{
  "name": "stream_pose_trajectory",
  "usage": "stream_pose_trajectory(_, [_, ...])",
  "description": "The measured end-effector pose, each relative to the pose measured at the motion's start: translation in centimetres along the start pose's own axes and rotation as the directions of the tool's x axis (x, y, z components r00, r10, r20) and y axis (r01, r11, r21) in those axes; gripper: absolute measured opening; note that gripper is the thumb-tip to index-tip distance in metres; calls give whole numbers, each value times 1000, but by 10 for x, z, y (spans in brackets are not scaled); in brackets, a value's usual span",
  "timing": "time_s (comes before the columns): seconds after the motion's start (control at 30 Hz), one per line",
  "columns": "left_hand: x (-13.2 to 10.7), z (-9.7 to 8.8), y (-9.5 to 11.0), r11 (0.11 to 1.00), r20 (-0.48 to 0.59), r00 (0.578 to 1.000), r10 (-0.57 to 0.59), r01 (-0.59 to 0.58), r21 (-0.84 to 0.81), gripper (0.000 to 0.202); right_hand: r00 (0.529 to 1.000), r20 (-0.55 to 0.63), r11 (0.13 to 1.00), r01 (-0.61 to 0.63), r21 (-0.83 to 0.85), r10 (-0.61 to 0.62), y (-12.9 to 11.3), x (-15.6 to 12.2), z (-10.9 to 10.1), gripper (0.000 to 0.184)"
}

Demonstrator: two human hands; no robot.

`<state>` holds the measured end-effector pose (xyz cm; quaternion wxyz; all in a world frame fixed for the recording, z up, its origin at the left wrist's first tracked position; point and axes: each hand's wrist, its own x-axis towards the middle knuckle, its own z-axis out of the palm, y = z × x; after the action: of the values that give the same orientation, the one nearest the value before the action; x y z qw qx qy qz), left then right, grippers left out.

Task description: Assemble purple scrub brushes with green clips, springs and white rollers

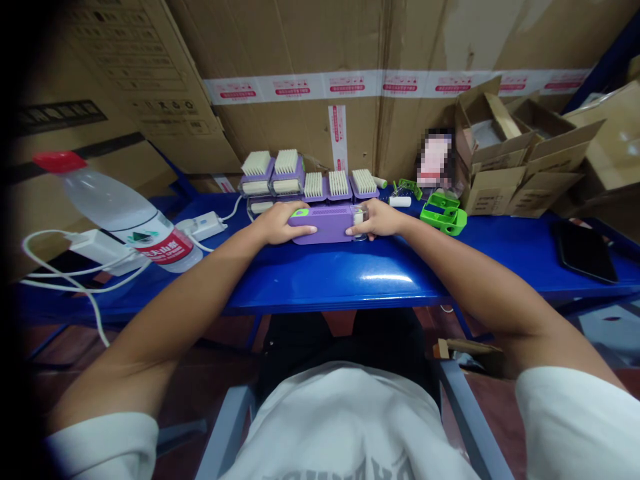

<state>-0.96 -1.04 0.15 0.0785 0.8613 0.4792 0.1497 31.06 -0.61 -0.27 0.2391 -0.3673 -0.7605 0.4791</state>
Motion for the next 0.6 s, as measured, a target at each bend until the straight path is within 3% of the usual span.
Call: stream_pose_trajectory(0.6, [0, 2, 0, 1000, -5, 1000, -4, 4, 16, 80, 1000, -3, 1000, 1, 2, -1, 0, 0, 0, 57])
